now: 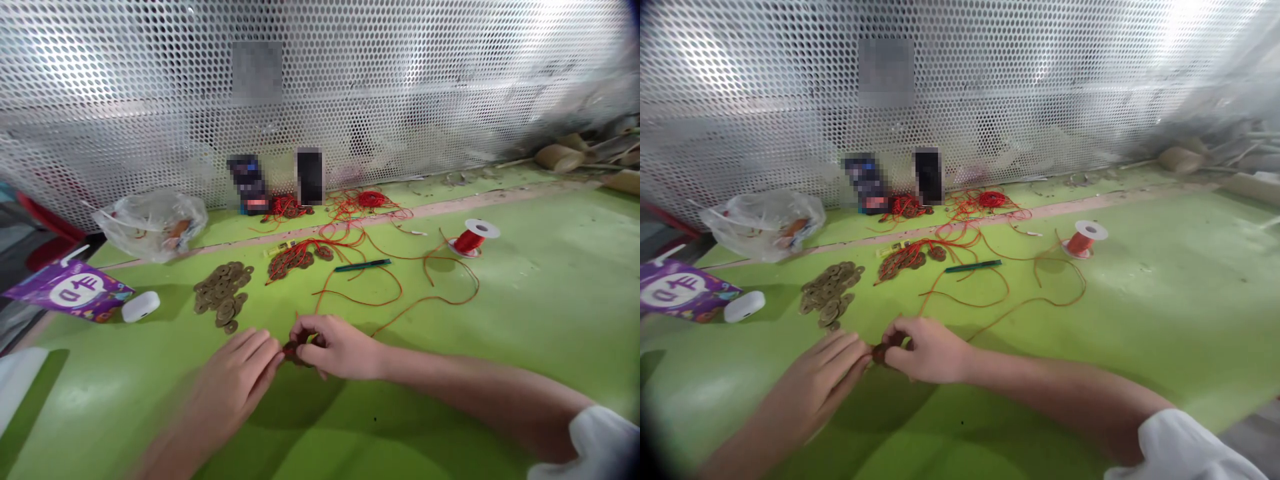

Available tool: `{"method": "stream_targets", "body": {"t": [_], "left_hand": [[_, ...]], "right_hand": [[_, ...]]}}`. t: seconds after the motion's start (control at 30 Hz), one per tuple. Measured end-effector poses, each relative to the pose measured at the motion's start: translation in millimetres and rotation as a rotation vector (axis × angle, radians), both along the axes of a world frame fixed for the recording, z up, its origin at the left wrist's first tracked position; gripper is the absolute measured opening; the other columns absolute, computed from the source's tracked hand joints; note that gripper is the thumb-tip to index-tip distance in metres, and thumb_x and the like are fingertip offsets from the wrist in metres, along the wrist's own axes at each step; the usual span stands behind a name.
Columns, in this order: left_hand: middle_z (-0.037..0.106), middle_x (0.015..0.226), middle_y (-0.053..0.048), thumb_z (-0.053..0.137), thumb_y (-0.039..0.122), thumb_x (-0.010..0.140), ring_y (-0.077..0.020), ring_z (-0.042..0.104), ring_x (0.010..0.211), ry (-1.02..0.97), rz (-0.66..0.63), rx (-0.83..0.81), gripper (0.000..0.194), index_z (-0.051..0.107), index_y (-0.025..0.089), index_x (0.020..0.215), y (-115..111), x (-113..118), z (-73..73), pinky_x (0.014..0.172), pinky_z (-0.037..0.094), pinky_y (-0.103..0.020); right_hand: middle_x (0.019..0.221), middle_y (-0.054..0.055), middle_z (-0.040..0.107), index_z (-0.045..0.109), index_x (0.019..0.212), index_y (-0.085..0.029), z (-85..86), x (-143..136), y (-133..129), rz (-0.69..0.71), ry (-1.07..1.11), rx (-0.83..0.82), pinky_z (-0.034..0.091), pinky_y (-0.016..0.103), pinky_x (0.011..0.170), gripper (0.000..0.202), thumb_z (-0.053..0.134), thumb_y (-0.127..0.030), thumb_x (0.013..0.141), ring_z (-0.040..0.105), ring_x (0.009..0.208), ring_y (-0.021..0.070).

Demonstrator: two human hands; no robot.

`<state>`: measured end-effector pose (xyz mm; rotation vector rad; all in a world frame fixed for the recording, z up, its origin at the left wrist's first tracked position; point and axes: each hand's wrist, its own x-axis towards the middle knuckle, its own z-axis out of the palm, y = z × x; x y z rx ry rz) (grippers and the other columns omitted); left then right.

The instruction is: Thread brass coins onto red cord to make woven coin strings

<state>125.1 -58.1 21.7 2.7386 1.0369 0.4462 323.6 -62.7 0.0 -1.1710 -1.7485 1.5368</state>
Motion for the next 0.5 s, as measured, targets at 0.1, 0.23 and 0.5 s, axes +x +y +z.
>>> {"method": "stream_targets", "body": {"t": [0.1, 0.23, 0.5], "left_hand": [[0.054, 0.066, 0.0, 0.039, 0.023, 0.093, -0.0185, 0.05, 0.064, 0.006, 0.011, -0.014, 0.026, 0.051, 0.021, 0.07, 0.7, -1.5, 1.4, 0.06, 0.035, -0.03], [0.055, 0.065, 0.001, 0.038, 0.025, 0.094, -0.017, 0.052, 0.062, -0.01, 0.053, -0.081, 0.026, 0.051, 0.021, 0.071, 2.6, -3.1, 2.5, 0.057, 0.036, -0.027], [0.063, 0.066, 0.002, 0.055, 0.051, 0.085, -0.0168, 0.06, 0.058, -0.152, 0.325, -0.144, 0.03, 0.063, 0.025, 0.097, -4.6, -5.5, -10.2, 0.054, 0.043, -0.024]], "right_hand": [[0.062, -0.002, 0.059, 0.061, 0.082, -0.016, 3.8, 3.1, 2.2, -0.026, -0.074, 0.104, 0.038, 0.017, 0.051, 0.012, 0.057, -0.027, 0.085, 0.053, 0.054, 0.008], [0.058, -0.002, 0.059, 0.065, 0.085, -0.015, 3.3, 9.8, 11.2, -0.003, -0.061, 0.04, 0.037, 0.017, 0.049, 0.021, 0.058, -0.034, 0.087, 0.051, 0.05, 0.0074], [0.057, -0.002, 0.058, 0.067, 0.093, -0.012, 1.3, 17.0, 19.0, 0.017, 0.015, -0.019, 0.035, 0.016, 0.042, 0.026, 0.056, -0.035, 0.089, 0.045, 0.042, 0.0056]]}}
